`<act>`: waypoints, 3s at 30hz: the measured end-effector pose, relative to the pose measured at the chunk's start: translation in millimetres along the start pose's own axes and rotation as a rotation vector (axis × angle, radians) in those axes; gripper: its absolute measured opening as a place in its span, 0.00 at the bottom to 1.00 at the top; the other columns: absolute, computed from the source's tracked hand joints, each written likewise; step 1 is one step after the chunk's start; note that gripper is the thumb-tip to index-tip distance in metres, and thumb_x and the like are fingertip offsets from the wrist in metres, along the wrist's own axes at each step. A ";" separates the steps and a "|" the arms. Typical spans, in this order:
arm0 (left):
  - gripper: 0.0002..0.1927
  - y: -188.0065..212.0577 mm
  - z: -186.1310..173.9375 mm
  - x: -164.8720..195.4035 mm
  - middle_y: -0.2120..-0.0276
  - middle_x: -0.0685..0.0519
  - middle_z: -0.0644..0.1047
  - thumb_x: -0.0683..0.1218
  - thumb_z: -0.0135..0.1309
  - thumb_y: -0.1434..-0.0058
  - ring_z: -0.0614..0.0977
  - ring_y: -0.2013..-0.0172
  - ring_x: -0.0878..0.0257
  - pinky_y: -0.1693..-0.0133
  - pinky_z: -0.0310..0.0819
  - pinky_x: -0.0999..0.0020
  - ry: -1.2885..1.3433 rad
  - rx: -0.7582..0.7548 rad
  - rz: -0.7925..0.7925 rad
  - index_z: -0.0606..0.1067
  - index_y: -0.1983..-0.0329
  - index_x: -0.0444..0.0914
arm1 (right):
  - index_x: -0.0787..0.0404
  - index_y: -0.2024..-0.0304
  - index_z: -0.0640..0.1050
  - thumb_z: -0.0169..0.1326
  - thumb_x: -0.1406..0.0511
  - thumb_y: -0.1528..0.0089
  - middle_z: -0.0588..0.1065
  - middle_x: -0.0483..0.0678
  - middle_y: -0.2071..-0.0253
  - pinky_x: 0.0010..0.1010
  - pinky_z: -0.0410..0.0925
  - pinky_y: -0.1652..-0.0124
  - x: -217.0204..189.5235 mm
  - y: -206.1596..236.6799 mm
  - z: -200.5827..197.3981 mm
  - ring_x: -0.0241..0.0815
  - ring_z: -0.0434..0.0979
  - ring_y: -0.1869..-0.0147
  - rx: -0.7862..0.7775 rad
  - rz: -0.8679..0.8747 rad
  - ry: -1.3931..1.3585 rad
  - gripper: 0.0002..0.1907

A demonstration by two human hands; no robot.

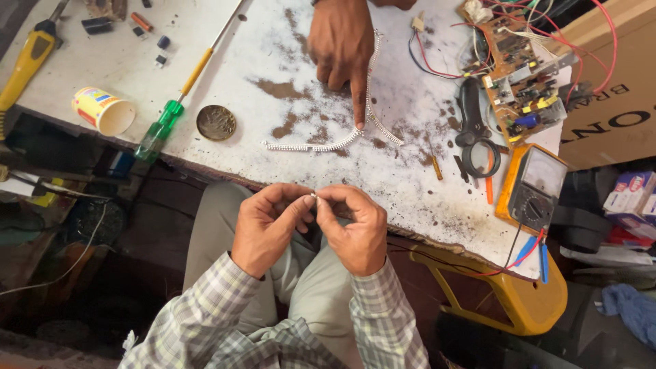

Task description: The person uses a soldering iron to apply solder to a white coiled cable on a workbench. Another person assists by holding the cable and handing over additional cable pieces. The person also uses tweezers to manipulate small components on the cable.

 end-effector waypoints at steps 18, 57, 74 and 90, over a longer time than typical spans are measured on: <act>0.06 16.1 17.2 -0.8 0.71 0.56 0.81 0.42 0.56 0.34 0.80 0.70 0.74 0.68 0.75 0.78 -0.195 -0.053 0.008 0.77 0.59 0.33 | 0.66 0.49 0.78 0.55 0.71 0.34 0.79 0.46 0.57 0.22 0.74 0.57 23.4 27.9 -10.9 0.30 0.79 0.56 -0.025 0.146 -0.410 0.11; 0.09 -46.9 5.4 55.4 0.62 0.43 0.72 0.38 0.49 0.38 0.81 0.68 0.48 0.71 0.77 0.57 -1.528 0.141 0.449 0.69 0.54 0.34 | 0.67 0.56 0.83 0.58 0.71 0.37 0.78 0.48 0.65 0.25 0.67 0.71 54.4 -77.7 -56.5 0.31 0.74 0.72 0.048 -0.025 0.296 0.09; 0.05 -50.7 -12.9 65.2 0.66 0.40 0.75 0.39 0.53 0.37 0.79 0.65 0.39 0.63 0.73 0.48 -1.073 0.078 0.421 0.71 0.61 0.33 | 0.63 0.54 0.81 0.60 0.71 0.37 0.79 0.52 0.57 0.35 0.74 0.57 22.6 -75.2 -20.8 0.49 0.81 0.55 -0.035 -0.315 0.367 0.08; 0.07 -28.1 -32.5 62.1 0.69 0.41 0.80 0.41 0.56 0.41 0.84 0.66 0.47 0.62 0.78 0.58 -0.878 0.160 0.310 0.78 0.63 0.33 | 0.69 0.43 0.78 0.51 0.74 0.32 0.80 0.51 0.56 0.26 0.75 0.57 54.2 -43.5 3.1 0.35 0.80 0.58 -0.199 0.167 -0.489 0.15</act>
Point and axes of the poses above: each hand's wrist, its own y-axis away from the middle knuckle, its own z-axis out of the palm, x = y × z, the point moved 3 cm from there along -y, towards the middle knuckle
